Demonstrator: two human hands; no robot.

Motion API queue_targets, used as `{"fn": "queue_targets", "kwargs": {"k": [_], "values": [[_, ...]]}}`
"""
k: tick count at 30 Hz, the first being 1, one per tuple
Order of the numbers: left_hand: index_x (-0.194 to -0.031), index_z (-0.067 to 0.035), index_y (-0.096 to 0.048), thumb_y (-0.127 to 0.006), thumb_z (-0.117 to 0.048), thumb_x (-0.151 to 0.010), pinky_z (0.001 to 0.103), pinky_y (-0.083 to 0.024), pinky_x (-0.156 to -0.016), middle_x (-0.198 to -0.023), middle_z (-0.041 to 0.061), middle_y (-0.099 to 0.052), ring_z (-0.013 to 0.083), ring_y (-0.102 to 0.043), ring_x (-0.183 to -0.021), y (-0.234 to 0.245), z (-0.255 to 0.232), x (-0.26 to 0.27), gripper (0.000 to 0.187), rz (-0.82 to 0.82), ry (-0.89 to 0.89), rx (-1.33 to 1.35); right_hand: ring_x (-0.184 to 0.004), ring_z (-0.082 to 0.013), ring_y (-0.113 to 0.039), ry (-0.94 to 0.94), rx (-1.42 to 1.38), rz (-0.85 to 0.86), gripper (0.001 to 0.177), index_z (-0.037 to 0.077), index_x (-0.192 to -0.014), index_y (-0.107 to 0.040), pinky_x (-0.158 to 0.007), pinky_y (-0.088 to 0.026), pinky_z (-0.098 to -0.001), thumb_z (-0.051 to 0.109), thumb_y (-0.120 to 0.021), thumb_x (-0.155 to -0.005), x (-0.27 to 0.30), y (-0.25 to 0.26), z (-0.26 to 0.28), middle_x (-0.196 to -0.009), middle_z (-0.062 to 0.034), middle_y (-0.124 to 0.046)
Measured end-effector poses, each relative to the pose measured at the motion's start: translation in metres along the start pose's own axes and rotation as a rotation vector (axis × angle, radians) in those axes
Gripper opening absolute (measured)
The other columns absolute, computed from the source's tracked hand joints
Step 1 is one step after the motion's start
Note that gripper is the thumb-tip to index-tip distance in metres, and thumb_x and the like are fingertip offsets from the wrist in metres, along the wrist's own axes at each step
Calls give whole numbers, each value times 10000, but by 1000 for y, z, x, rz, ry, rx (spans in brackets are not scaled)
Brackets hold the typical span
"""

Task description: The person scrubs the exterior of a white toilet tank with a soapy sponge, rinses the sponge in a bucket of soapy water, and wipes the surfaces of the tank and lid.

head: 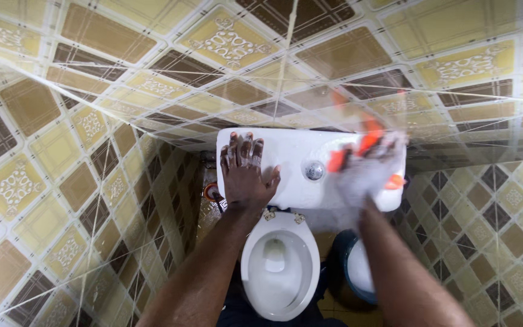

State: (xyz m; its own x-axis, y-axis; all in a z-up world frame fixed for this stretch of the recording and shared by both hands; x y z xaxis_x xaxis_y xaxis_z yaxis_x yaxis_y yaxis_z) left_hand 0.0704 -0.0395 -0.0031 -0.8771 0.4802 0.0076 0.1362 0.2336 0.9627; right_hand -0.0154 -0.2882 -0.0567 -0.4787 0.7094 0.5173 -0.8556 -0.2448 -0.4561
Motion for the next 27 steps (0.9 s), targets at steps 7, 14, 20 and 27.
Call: {"fn": "queue_targets", "kwargs": {"k": [7, 14, 20, 27], "values": [[-1512, -75, -454, -513, -588, -934, 575, -90, -1258, -1632, 157, -344, 400, -153, -1569, 0, 3, 1, 775, -2, -8, -6, -1483, -176, -370, -167, 198, 116, 609, 284, -1561, -326, -1123, -402, -434, 472, -351, -982, 89, -29, -6, -1673, 55, -332], [-1506, -73, -464, -514, -568, -914, 578, -90, -1240, -1637, 169, -345, 398, -168, -1551, 1, 3, -4, 773, -52, -20, -10, -1506, -269, -255, -214, 158, -103, 629, 292, -1565, -288, -1190, -283, -458, 523, -286, -980, 87, -32, 52, -1648, 70, -266], [-1520, -91, -469, -502, -518, -939, 568, -108, -1256, -1653, 141, -335, 383, -173, -1572, 0, 7, 4, 722, -85, -50, -10, -1497, -281, -84, -293, -70, -45, 614, 230, -1560, -284, -1208, -105, -461, 565, -320, -1047, 95, -68, -7, -1609, -31, -152], [-1488, -69, -512, -541, -436, -912, 576, -130, -1256, -1625, 152, -392, 390, -200, -1569, 4, 3, 4, 684, -132, -60, 50, -1520, -123, -371, -265, 326, 354, 588, 217, -1546, -417, -1216, -260, -356, 286, -385, -963, 93, 9, -23, -1636, 1, -471]]}}
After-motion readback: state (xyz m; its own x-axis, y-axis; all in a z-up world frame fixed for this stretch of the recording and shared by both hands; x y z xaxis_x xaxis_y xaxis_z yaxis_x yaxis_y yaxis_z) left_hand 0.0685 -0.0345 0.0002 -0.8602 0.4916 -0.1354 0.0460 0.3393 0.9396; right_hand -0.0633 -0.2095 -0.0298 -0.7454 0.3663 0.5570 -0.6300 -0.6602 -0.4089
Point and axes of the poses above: each hand's wrist, its own x-axis away from the middle knuckle, its own y-axis out of the back of the hand, z = x × y, the point moved 8 cm from there along -x, towards the middle knuckle
